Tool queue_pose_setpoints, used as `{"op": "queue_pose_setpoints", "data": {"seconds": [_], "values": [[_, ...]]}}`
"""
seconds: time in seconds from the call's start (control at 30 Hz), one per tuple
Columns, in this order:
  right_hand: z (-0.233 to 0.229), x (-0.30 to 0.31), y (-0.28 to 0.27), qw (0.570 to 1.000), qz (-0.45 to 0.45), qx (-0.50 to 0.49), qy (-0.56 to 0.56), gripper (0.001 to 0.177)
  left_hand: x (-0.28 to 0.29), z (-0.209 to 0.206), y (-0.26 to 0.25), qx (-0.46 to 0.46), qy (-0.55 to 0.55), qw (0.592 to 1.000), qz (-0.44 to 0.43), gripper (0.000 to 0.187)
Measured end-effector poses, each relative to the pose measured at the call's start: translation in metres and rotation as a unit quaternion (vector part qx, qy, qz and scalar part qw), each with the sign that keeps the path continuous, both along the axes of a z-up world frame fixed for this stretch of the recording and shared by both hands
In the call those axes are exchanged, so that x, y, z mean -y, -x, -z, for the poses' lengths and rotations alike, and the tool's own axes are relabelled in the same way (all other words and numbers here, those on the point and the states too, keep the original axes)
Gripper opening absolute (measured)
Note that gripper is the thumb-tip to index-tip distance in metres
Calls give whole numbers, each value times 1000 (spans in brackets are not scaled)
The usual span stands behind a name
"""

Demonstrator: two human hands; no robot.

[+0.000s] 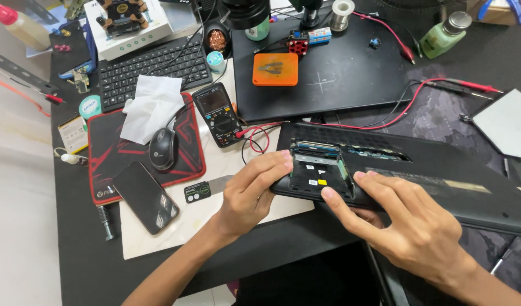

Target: The person removes the bottom cover of a laptop using a prying tool, then uses a screwdriver to remove screws from the internal components. They reattach the cover, secure it with screws, and handle a hard drive caddy and other small parts on the workbench.

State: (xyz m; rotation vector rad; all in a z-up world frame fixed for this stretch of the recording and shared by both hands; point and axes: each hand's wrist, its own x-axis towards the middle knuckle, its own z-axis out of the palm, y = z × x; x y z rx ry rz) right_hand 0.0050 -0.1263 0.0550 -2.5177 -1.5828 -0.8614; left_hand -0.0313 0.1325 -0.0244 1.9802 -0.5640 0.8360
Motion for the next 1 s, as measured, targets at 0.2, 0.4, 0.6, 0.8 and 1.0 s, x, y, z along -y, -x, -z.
{"op": "queue_pose_setpoints", "data": {"seconds": [0.2,0.4,0.6,0.8,1.0], "values": [[7,5,9,1000,-14,-6,-10,54,5,11,11,0,-8,1000,-13,44],[10,28,18,995,-47,-91,12,55,7,23,24,9,-14,1000,-22,43],[50,63,33,993,-31,-116,12,53,-8,40,36,55,-121,991,24,46],[125,84,51,985,-23,-168,-16,50,-18,48,42,54,-325,936,124,41],[140,87,51,966,50,-250,-45,55,-14,69,27,12,-367,913,176,49]]}}
